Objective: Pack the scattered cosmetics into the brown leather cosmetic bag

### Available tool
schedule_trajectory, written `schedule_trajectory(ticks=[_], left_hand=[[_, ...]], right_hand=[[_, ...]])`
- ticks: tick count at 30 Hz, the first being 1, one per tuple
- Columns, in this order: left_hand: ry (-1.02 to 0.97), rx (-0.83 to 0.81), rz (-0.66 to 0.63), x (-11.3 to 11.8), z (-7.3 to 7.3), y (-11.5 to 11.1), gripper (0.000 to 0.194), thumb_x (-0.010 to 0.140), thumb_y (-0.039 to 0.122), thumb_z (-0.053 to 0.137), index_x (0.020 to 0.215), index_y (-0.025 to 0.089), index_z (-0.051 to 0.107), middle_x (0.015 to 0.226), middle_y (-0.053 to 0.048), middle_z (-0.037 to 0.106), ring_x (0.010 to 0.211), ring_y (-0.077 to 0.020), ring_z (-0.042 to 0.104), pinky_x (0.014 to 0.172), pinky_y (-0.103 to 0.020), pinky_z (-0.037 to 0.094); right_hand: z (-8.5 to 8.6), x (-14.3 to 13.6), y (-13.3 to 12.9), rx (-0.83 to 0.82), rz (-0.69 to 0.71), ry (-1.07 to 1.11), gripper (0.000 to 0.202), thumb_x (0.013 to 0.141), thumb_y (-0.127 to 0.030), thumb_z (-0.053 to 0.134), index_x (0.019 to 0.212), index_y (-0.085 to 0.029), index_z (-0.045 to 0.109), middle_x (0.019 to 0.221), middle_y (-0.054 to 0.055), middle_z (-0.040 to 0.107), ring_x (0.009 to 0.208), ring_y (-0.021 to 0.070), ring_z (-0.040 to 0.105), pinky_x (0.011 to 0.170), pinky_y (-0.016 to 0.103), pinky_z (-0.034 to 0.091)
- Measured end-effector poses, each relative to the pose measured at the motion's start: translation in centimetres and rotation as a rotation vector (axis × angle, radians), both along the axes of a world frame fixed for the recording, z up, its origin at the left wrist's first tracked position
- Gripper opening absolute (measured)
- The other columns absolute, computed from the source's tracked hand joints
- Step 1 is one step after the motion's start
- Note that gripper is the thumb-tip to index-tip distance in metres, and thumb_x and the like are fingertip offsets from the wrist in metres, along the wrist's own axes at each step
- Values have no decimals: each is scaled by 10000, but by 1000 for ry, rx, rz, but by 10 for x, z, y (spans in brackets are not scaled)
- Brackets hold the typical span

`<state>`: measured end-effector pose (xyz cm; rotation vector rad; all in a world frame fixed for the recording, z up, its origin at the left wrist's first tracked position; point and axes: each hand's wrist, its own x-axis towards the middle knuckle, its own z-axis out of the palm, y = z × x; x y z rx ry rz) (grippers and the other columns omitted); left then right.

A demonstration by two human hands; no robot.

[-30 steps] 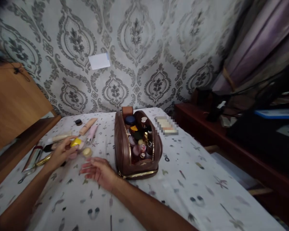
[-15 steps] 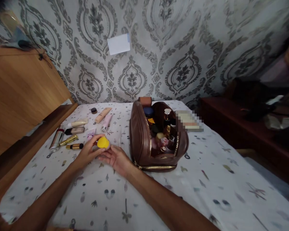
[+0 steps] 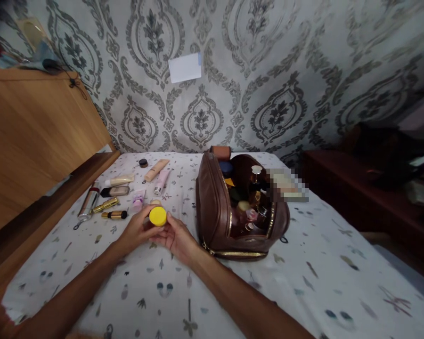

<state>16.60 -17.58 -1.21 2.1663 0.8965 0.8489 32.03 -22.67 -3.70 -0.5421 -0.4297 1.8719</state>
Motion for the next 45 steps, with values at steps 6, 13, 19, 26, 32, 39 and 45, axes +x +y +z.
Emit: schedule_trajectory(ticks=[6,13,19,26,32,39,45], left_hand=[[-69,-57,-40,6,4,-7,346,808,320,676,1112,191,573,1027,-63,671,937,-223,626,813,-320,494],[1,186,18,5,2,-10,289,800,281,672,1059,207,568,982,-58,646,909,-220,588,808,-331,463],[77,292,89,4,2,-9,212,788,288,677,932,215,539,881,-32,583,832,-207,552,739,-317,436],[148,325,158,6,-4,-10,189,756,277,632,845,233,471,830,-16,546,777,-202,524,674,-311,393],[193,275,174,3,-11,-7,223,776,329,624,815,238,424,789,-4,563,712,-191,538,613,-299,376],[240,304,145,5,-13,-10,149,773,227,572,840,239,439,817,-9,607,717,-188,576,602,-294,384],[296,374,93,6,-10,-15,109,788,224,547,860,228,465,846,-26,624,766,-206,606,633,-294,422]], right_hand=[[5,-1,-2,48,15,-75,335,896,-468,625,1007,-155,673,915,79,751,811,170,702,746,304,569],[6,-5,-4,69,-72,-189,398,774,-527,734,917,-158,696,898,81,742,864,216,692,773,347,564],[11,-9,-8,169,-131,-243,443,746,-573,738,917,-167,696,926,82,729,968,234,659,819,353,534],[8,-10,-10,214,-153,-329,357,720,-441,799,944,-190,681,976,42,689,931,197,633,805,304,506],[1,-11,-9,300,-274,-503,421,682,-342,829,1035,-214,638,1025,29,677,931,179,617,865,303,485],[-1,-12,-16,420,-347,-758,386,772,-284,737,1121,-216,587,1039,32,650,946,188,600,855,304,474],[-2,-9,-20,494,-378,-911,345,806,-290,682,1121,-198,576,1053,40,644,966,196,598,856,308,480]])
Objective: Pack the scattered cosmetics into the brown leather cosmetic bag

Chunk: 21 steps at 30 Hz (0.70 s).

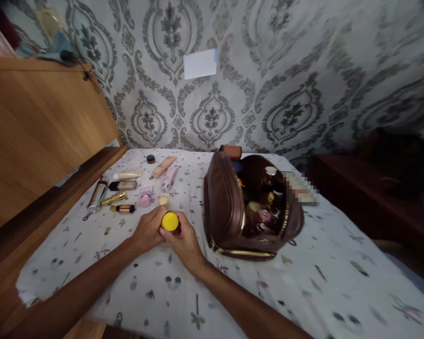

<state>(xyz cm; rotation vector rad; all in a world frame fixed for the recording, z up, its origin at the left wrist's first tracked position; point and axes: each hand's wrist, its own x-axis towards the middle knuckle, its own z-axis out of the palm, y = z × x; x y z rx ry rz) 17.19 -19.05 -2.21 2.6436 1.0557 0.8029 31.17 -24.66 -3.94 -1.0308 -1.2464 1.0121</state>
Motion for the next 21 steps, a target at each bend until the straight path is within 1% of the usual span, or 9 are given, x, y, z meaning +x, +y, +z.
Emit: schedule_trajectory(ticks=[4,7,11,13,17,21], left_hand=[[-30,42,-20,1,0,-1,83,808,218,522,883,222,489,836,-24,628,759,-203,617,637,-289,441],[-58,62,-47,2,-2,1,88,826,223,506,915,224,507,819,-14,633,746,-197,630,626,-278,453],[-83,96,-60,2,-6,3,138,827,257,510,961,223,526,819,-15,650,738,-207,650,630,-284,486],[-85,91,-59,2,-7,4,169,821,270,514,982,223,531,823,-14,663,732,-209,662,636,-287,503],[-54,31,-70,0,-8,8,226,806,288,516,1022,226,532,825,-7,691,693,-208,675,613,-284,520],[-48,26,-83,-4,-13,13,296,795,310,535,1078,224,530,900,-31,724,752,-226,705,645,-293,546]], right_hand=[[8,1,-4,14,-33,-78,302,810,-273,644,1093,-195,571,1003,28,642,907,179,604,807,293,495],[13,3,-7,4,-49,-107,320,819,-266,637,1125,-207,561,1013,25,646,898,171,604,781,282,495],[15,5,-10,20,-68,-117,333,813,-266,660,1126,-211,562,997,13,638,884,160,593,750,264,486],[14,6,-11,26,-80,-119,336,803,-252,671,1119,-204,565,986,8,633,873,157,589,749,261,482],[15,8,-12,45,-112,-120,342,804,-234,671,1127,-203,563,991,9,632,874,159,588,748,260,478],[17,9,-14,75,-137,-133,327,803,-219,673,1114,-210,570,978,4,636,866,160,589,767,266,483]])
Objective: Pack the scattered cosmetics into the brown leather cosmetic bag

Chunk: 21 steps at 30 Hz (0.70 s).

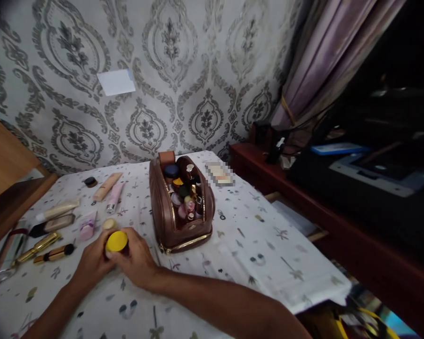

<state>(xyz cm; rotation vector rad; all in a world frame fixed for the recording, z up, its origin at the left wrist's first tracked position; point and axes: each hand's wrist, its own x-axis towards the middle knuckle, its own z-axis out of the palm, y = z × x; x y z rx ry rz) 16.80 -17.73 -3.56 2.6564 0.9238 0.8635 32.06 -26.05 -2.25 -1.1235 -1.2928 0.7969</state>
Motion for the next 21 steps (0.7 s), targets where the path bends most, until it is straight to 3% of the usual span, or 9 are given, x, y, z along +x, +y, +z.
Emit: schedule_trajectory(ticks=[10,16,21], left_hand=[[-42,-65,-54,-15,-11,7,360,838,476,569,1081,210,575,899,-54,746,750,-240,724,637,-281,575],[-99,47,-106,-17,-12,12,374,824,481,623,1084,214,599,942,-42,759,735,-218,737,636,-248,588],[-104,17,-91,-16,-11,12,376,813,519,624,1010,200,620,849,-42,747,699,-216,724,620,-249,584]], right_hand=[[-7,-8,3,11,-17,-7,444,764,-224,741,1177,-212,577,1120,56,633,1046,214,599,948,366,483],[-11,-10,4,26,-28,-26,513,739,-209,765,1217,-188,581,1119,81,617,1063,234,590,955,391,491],[-10,-10,5,-5,-25,-61,526,740,-197,758,1232,-200,571,1121,71,607,1066,229,581,967,396,481]])
